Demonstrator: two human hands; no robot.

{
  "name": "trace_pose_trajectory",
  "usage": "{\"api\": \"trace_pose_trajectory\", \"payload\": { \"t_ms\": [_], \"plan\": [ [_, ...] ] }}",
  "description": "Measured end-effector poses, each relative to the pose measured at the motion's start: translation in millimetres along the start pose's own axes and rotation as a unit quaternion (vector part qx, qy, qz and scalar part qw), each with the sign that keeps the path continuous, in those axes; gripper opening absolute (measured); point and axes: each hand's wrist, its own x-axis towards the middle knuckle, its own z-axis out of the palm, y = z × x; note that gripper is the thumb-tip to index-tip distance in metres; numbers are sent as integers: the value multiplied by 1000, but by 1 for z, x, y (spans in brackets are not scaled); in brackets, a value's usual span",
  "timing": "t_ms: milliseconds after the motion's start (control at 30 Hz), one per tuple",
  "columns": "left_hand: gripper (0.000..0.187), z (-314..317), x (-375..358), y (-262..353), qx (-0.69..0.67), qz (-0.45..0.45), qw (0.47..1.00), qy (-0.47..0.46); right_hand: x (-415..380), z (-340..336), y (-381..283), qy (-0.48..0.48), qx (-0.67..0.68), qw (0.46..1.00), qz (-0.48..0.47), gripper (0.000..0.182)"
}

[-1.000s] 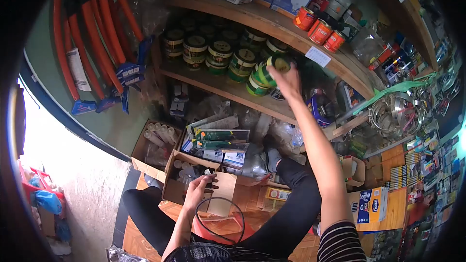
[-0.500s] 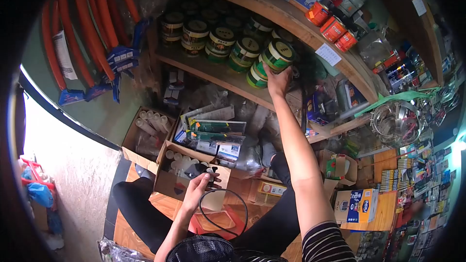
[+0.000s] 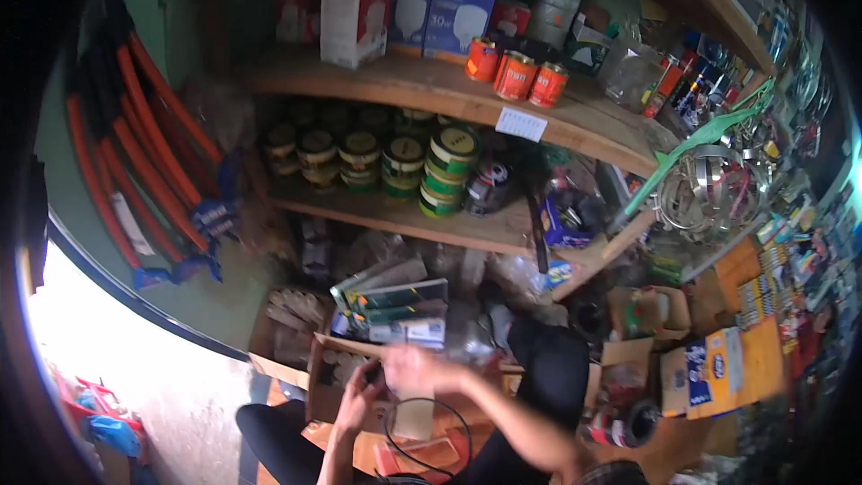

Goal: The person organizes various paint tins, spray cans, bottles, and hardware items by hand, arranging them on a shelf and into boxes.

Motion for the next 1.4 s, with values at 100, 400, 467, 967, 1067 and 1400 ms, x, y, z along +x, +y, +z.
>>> {"api": "trace_pose_trajectory", "payload": {
  "t_ms": [100, 400, 467, 967, 1067, 1400],
  "plan": [
    [52, -6, -34, 30, 87, -67, 987, -118, -61, 149, 106, -82, 456, 869, 174, 28],
    [46, 34, -88, 119, 241, -11, 970, -33, -62, 106, -26, 65, 78, 995, 3, 46],
    [45, 38, -86, 118, 260, 34, 965, -15, -59, 100, -31, 61, 63, 996, 15, 43],
    [30, 104, -62, 152, 280, 170, 913, 244, -71, 73, -67, 508, -30, 858, -75, 26],
    [31, 103, -70, 151, 300, 150, 901, 275, -79, 62, -73, 476, -12, 870, -126, 24],
    [26, 63, -81, 137, 161, 255, 867, 396, -91, 59, -69, 541, 163, 824, -32, 16]
  ]
}}
